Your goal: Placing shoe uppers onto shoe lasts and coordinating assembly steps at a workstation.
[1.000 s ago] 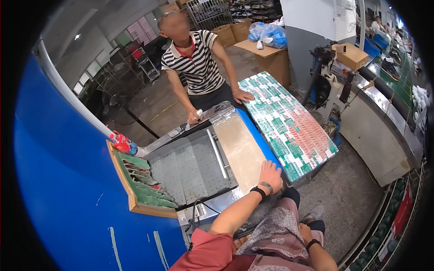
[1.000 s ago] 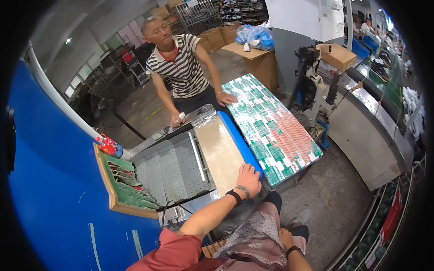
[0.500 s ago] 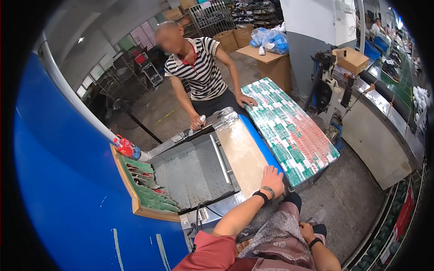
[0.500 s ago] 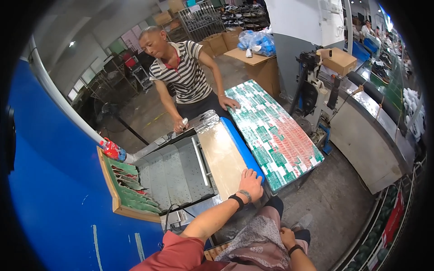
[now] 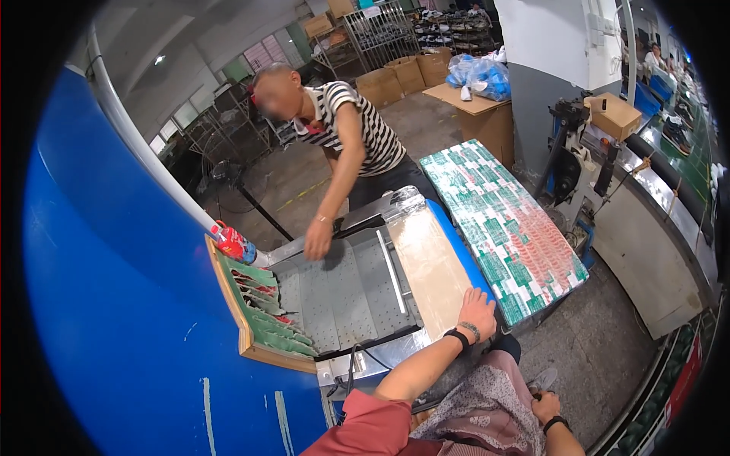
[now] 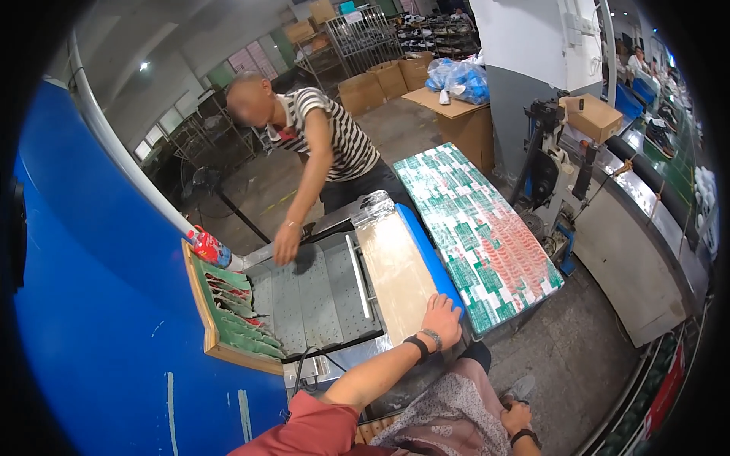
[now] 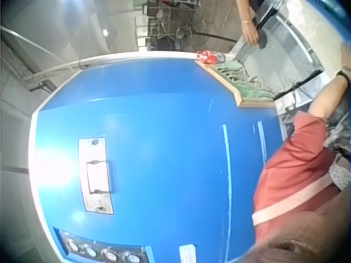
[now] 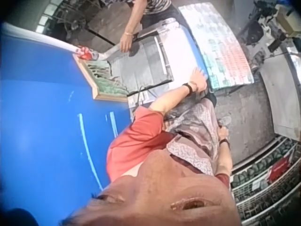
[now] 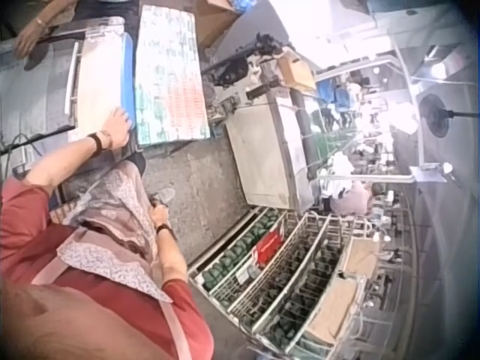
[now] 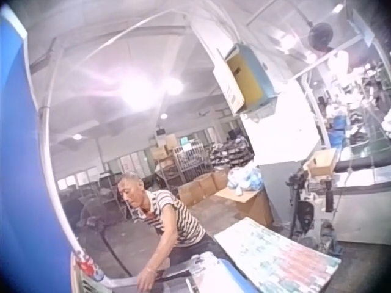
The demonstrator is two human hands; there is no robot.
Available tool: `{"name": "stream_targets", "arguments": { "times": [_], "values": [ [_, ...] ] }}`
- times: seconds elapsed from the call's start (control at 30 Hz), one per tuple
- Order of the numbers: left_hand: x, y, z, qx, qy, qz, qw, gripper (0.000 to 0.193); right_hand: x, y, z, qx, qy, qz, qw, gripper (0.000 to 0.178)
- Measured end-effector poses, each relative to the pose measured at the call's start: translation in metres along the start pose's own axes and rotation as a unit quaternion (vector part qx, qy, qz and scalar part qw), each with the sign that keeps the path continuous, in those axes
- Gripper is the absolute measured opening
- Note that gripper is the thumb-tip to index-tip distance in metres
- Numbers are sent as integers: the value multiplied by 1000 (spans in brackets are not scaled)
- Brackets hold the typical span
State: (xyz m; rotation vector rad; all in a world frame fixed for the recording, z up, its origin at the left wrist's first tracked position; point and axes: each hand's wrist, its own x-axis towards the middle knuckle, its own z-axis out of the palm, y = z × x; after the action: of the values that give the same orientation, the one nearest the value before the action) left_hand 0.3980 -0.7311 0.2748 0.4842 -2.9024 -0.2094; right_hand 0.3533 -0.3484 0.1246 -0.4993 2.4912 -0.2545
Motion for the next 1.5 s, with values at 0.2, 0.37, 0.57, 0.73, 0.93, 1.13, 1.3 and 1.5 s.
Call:
{"name": "stream_targets", "arguments": {
  "times": [0.2, 0.37, 0.57, 0.73, 0.93, 1.13, 1.3, 1.5],
  "values": [
    [0, 0, -1, -3, -3, -2, 1000, 34, -12, 6, 8, 18, -81, 59, 995, 63],
    [0, 1, -1, -7, -7, -4, 1000, 34, -18, 5, 17, 26, -67, 47, 996, 63],
    [1, 1, -1, -4, -23, -8, 1000, 35, -16, 13, 22, 46, -42, 30, 998, 61],
    [1, 1, 0, 1, -10, -4, 1000, 35, -14, 18, 29, 51, -43, 31, 997, 59],
    [2, 2, -2, 9, -38, -10, 999, 35, -15, 18, 31, 45, -17, 25, 999, 58],
    [2, 2, -5, 10, -46, -12, 999, 36, -14, 17, 34, 45, -9, 35, 998, 54],
    [2, 3, -7, 13, -46, -9, 999, 37, -11, 20, 39, 40, -2, 47, 998, 55],
    [3, 3, -8, 9, -53, -9, 998, 36, -13, 20, 36, 50, -3, 41, 998, 56]
  ]
}}
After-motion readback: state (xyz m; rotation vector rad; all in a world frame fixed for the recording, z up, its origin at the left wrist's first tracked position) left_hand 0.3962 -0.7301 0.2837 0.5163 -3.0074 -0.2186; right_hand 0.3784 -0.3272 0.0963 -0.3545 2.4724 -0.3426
